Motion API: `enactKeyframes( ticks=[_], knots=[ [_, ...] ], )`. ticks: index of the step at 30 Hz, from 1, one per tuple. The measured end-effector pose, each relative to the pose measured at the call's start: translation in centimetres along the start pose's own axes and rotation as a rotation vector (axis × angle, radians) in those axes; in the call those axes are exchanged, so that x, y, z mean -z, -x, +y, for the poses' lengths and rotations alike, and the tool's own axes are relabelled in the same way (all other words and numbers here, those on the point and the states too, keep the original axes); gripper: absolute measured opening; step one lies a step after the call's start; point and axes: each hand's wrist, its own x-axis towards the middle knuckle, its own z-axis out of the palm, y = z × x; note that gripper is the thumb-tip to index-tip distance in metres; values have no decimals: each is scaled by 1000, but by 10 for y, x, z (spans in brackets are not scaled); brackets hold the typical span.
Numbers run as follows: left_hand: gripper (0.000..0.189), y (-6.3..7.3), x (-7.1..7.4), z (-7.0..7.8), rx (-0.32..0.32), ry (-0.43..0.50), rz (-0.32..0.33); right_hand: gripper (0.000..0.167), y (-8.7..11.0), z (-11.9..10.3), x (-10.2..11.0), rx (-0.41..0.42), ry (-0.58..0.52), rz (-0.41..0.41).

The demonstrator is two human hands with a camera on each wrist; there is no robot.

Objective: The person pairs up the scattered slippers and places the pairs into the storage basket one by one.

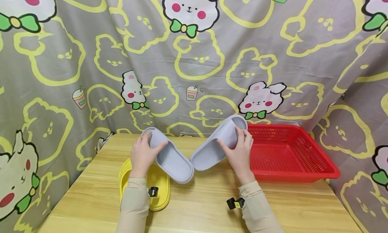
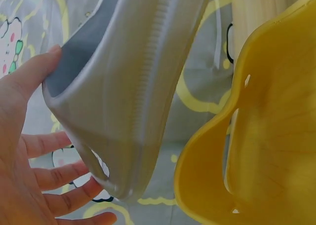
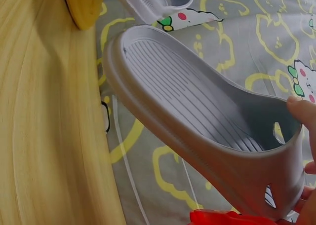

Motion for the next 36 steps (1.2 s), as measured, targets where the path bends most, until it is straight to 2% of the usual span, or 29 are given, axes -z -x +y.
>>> enactKeyframes(
  ticks=[19,36],
  knots=[
    [91,2,-1,1,56,34,72,80,-3,5,5,-25,-1,62],
    [97,2,-4,3,113,12,88,83,-4,3,8,-64,-5,53]
  ],
)
